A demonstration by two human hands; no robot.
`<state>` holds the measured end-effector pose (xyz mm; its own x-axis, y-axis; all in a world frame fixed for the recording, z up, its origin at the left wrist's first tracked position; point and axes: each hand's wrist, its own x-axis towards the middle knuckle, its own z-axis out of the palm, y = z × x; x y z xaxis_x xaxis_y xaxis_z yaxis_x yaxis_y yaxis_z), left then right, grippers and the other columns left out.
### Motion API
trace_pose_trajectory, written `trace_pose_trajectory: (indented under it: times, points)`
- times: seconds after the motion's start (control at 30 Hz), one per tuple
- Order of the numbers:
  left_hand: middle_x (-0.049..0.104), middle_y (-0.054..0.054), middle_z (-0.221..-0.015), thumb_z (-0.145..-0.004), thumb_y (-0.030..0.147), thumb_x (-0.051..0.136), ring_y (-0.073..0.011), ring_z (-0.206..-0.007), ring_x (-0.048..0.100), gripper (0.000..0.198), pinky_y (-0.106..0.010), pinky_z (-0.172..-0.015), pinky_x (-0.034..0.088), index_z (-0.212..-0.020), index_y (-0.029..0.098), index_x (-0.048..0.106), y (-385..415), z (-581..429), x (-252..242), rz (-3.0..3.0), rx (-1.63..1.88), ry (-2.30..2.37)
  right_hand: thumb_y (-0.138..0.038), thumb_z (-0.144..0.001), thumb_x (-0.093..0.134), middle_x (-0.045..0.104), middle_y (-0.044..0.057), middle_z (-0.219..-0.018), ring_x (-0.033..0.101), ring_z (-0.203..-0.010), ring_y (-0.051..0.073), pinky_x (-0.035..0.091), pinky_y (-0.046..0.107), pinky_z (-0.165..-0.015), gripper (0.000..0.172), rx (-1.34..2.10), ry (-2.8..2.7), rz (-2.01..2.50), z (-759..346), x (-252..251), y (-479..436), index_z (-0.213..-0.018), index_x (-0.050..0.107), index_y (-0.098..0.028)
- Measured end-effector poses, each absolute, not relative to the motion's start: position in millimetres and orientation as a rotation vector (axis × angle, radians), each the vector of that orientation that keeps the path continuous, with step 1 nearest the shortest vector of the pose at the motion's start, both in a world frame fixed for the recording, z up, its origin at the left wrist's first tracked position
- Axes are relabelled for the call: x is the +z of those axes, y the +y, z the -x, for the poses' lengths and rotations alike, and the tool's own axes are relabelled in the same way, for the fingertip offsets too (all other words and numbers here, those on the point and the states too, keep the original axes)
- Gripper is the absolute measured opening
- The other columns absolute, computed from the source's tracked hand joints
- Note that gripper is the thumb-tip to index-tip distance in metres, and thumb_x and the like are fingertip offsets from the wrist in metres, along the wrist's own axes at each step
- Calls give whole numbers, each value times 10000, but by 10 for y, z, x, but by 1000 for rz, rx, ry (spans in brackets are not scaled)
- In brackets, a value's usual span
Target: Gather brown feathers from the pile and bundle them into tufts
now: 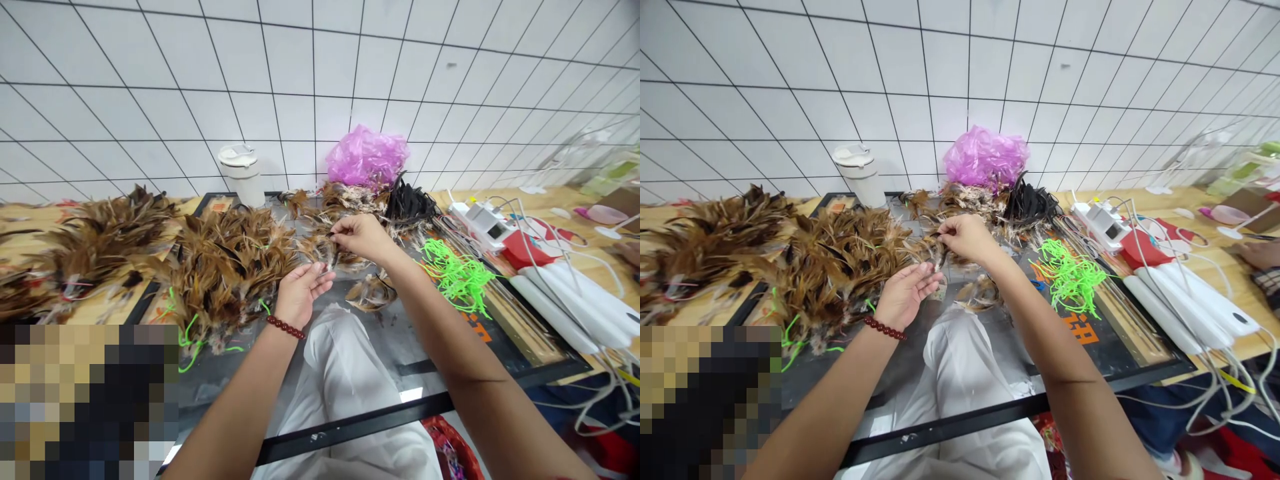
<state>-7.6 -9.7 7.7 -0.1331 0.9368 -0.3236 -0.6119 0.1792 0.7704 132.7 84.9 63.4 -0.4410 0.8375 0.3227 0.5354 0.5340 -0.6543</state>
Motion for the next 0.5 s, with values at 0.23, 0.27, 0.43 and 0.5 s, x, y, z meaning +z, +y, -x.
trace_pose_trajectory:
  times: [0.23, 0.27, 0.43, 0.5]
  points:
    - [700, -103, -740, -707, 142, 701, -164, -605, 677, 135, -238, -530, 531, -799, 65, 639, -119, -26, 94, -445, 1427, 1137, -140, -715, 563, 684, 10, -664, 569, -606, 121, 398, 227, -625, 172, 396, -2164, 1123, -1241, 645, 730, -763, 726, -166]
    - [699, -104, -737, -702, 143, 703, -165, -600, 676, 140, -241, -528, 530, -799, 65, 638, -122, -41, 93, -453, 1435, 1143, -135, -715, 556, 686, 14, -668, 574, -610, 125, 399, 230, -629, 183, 376, -2169, 1131, -1225, 647, 703, -768, 728, -167]
    - [676, -80, -651, -648, 174, 750, -139, -545, 644, 196, -245, -533, 521, -766, 70, 633, -118, -74, 60, -453, 1494, 1135, -142, -728, 554, 689, 25, -682, 593, -638, 143, 418, 246, -653, 187, 353, -2153, 1176, -1158, 659, 615, -784, 730, -167]
    - [656, -54, -603, -624, 177, 767, -117, -510, 616, 209, -231, -521, 507, -739, 83, 619, -114, -68, 47, -439, 1544, 1109, -195, -745, 587, 705, 25, -748, 606, -674, 142, 433, 248, -679, 177, 418, -2106, 1161, -1171, 675, 628, -848, 729, -168]
